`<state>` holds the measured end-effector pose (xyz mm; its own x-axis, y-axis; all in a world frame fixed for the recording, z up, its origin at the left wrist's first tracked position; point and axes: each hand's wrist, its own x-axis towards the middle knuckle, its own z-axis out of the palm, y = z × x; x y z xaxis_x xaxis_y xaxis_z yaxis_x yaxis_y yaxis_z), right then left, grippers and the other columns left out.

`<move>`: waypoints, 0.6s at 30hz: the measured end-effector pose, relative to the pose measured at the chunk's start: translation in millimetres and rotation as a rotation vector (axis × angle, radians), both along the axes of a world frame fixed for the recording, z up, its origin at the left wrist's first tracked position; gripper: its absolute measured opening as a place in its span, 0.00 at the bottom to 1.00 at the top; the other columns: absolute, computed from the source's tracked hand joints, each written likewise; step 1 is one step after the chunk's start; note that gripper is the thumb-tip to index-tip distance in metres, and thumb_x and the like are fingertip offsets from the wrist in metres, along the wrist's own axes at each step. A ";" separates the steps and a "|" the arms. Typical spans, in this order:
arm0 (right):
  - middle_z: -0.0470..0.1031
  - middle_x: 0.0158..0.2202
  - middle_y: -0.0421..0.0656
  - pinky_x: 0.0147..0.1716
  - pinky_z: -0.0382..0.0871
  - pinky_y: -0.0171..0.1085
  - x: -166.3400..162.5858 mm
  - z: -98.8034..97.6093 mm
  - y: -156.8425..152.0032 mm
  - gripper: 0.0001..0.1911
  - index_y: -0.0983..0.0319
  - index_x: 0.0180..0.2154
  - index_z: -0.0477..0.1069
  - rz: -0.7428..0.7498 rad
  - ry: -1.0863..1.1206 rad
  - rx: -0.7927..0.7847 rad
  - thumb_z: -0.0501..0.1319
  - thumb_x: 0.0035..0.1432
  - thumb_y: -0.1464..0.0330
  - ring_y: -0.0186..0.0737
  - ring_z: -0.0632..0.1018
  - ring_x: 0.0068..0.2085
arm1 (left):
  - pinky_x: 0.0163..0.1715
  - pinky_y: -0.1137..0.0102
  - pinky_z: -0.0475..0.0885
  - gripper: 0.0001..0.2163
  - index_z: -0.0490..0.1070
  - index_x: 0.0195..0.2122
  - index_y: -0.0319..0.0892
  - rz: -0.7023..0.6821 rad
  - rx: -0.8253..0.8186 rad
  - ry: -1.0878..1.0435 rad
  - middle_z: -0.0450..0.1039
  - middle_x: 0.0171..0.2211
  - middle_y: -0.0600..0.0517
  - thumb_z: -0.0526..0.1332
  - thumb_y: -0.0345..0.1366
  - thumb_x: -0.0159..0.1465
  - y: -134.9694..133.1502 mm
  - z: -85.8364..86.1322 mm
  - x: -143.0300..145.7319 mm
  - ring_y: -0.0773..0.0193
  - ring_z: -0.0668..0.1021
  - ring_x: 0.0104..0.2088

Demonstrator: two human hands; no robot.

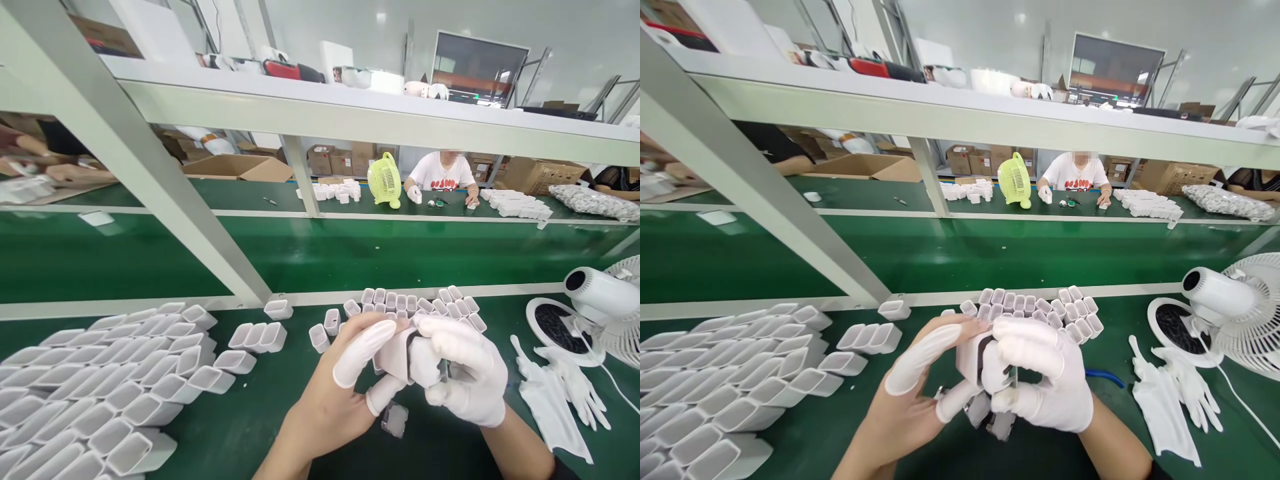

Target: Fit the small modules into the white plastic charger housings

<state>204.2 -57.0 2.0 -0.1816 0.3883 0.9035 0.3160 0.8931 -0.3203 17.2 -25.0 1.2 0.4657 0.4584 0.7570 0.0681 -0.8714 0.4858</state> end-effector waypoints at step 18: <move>0.71 0.56 0.48 0.54 0.69 0.47 -0.9 -9.4 10.3 0.28 0.55 0.55 0.65 0.343 0.313 -0.908 0.64 0.56 0.53 0.46 0.74 0.54 | 0.58 0.53 0.67 0.25 0.60 0.58 0.49 0.064 0.013 0.144 0.76 0.49 0.48 0.62 0.29 0.61 16.3 -17.5 9.3 0.54 0.75 0.54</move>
<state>203.3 -46.7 -7.4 -0.2184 0.9221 0.3193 -0.1259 0.2979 -0.9463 26.5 -8.8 -16.3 0.5396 0.4813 0.6908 0.1918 -0.8692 0.4558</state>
